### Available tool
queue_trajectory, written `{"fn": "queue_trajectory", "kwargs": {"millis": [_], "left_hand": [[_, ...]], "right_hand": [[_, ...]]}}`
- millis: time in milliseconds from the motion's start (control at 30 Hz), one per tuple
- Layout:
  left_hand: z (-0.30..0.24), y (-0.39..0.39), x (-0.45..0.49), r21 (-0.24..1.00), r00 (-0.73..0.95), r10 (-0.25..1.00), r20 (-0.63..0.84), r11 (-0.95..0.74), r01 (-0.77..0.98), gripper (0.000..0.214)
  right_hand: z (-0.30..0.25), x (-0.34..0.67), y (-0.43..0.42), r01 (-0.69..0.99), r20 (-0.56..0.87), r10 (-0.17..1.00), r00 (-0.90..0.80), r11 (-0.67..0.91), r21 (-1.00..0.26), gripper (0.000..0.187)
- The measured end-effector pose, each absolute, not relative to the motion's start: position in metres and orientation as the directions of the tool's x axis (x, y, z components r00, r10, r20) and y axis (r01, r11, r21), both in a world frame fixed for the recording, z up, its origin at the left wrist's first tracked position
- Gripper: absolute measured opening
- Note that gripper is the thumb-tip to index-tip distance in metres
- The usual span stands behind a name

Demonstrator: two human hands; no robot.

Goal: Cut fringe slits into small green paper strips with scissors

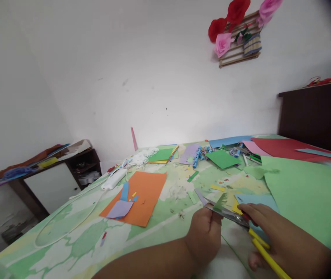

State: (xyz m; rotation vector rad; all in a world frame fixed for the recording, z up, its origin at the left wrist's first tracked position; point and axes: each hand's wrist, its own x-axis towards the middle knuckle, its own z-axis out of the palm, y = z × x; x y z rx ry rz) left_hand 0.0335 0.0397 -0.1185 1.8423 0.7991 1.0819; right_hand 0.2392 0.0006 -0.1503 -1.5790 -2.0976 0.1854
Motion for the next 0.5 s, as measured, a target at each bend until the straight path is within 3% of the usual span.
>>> {"fn": "queue_trajectory", "kwargs": {"millis": [233, 500], "left_hand": [[-0.122, 0.043, 0.034, 0.965, 0.48, 0.855, 0.196, -0.255, 0.061, 0.033], [-0.128, 0.043, 0.035, 0.943, 0.387, 0.876, 0.288, -0.33, 0.045, 0.013]], "right_hand": [[-0.141, 0.24, 0.002, 0.862, 0.272, 0.945, -0.181, 0.285, -0.419, 0.076], [-0.155, 0.248, 0.004, 0.885, 0.167, 0.955, -0.245, 0.291, -0.364, 0.106]]}}
